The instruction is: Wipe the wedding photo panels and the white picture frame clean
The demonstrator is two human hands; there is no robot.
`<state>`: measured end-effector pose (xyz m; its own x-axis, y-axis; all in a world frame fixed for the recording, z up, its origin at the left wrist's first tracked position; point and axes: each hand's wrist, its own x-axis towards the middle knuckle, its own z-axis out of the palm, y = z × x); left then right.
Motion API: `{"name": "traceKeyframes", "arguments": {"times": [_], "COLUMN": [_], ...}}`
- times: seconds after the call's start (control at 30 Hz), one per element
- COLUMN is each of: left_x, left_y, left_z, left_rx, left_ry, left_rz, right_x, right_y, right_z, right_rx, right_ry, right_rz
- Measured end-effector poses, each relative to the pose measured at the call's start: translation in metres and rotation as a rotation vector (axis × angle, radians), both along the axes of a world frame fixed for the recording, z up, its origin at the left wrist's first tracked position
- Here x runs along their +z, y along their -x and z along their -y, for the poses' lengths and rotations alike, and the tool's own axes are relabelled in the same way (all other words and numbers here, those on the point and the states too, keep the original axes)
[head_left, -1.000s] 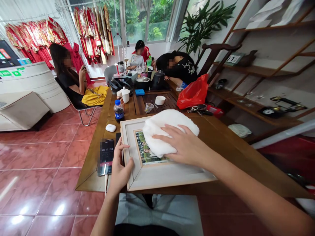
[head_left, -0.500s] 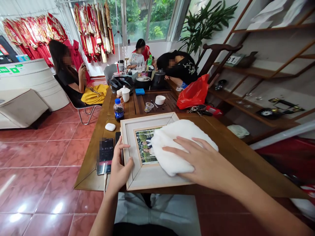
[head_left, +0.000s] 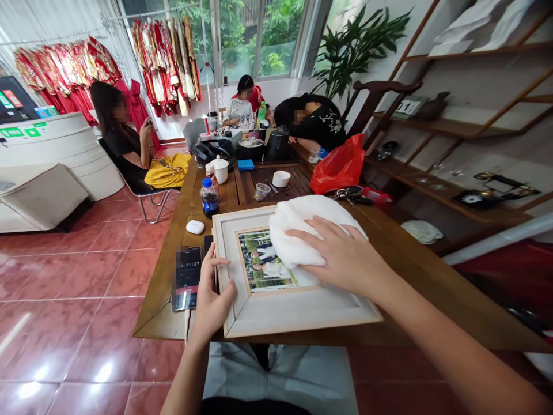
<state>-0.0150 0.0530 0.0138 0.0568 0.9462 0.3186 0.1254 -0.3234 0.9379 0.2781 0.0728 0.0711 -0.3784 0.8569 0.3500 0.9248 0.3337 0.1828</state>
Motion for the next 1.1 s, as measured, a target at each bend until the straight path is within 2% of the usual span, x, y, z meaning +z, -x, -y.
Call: {"name": "traceKeyframes", "arguments": {"times": [0.2, 0.37, 0.57, 0.77, 0.9, 1.0, 1.1], "left_x": [0.0, 0.002, 0.003, 0.002, 0.003, 0.003, 0.003], "left_y": [-0.001, -0.001, -0.001, -0.002, -0.002, -0.002, -0.002], "left_z": [0.001, 0.002, 0.002, 0.002, 0.002, 0.002, 0.002], "left_rx": [0.004, -0.005, 0.001, 0.01, -0.006, 0.003, 0.012], "left_ry": [0.004, 0.005, 0.002, 0.005, 0.009, 0.009, 0.01], "left_rz": [0.01, 0.017, 0.016, 0.016, 0.051, 0.041, 0.013], "right_x": [-0.006, -0.012, -0.016, -0.012, -0.016, -0.022, -0.027], "right_y": [-0.019, -0.021, 0.006, 0.07, 0.106, 0.11, 0.093], "right_z": [0.053, 0.09, 0.098, 0.103, 0.108, 0.11, 0.11], "right_rx": [0.142, 0.155, 0.196, 0.323, 0.301, 0.265, 0.251], "right_ry": [0.026, 0.014, -0.011, 0.057, -0.007, -0.029, -0.049], "right_rz": [-0.028, -0.123, -0.212, -0.249, -0.263, -0.277, -0.241]}}
